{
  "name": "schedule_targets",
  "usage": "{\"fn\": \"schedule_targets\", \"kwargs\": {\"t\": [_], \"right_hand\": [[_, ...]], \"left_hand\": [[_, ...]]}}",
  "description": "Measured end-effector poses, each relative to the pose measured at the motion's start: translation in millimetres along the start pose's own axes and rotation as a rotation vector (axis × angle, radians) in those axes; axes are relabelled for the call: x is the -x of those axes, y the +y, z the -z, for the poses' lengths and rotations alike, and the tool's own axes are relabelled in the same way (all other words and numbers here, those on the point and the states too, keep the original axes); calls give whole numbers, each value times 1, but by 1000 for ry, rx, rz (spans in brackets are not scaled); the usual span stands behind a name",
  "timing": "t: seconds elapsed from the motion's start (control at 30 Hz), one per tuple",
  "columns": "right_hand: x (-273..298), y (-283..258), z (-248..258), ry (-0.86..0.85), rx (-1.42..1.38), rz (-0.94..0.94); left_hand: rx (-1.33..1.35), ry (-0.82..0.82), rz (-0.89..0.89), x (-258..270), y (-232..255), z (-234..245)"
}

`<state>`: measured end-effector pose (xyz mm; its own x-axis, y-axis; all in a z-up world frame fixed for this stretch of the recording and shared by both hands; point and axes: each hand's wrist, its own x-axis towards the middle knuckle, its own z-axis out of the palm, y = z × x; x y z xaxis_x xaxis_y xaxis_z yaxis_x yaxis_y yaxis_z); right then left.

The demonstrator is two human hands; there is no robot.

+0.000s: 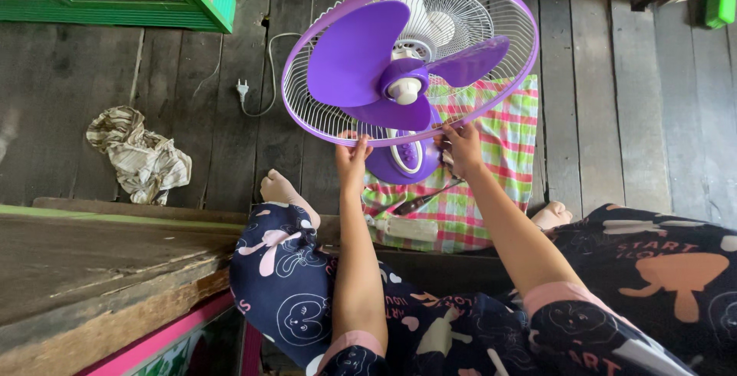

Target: The person assembles a purple table fan by hand. They attach the fan blades to the motor, secure them with a nut, and then fit the front and rear protective grilles onto the fan head.

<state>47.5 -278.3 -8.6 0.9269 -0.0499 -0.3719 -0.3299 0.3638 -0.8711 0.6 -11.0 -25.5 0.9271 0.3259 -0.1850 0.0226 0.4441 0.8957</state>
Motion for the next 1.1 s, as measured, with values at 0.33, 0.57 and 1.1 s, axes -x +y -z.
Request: {"fn": "schedule_targets", "kwargs": {"t": [0.33, 0.57, 1.1], "right_hand": [[-8, 1, 6, -26, 68, 30], [-2, 5, -1, -40, 31, -4], [18, 47, -43, -160, -157, -103]], "left_hand": [[-83, -71, 41, 3, 11, -5], [-124, -83, 98, 5, 16, -11], [-189, -125, -3, -1, -27, 3]]}}
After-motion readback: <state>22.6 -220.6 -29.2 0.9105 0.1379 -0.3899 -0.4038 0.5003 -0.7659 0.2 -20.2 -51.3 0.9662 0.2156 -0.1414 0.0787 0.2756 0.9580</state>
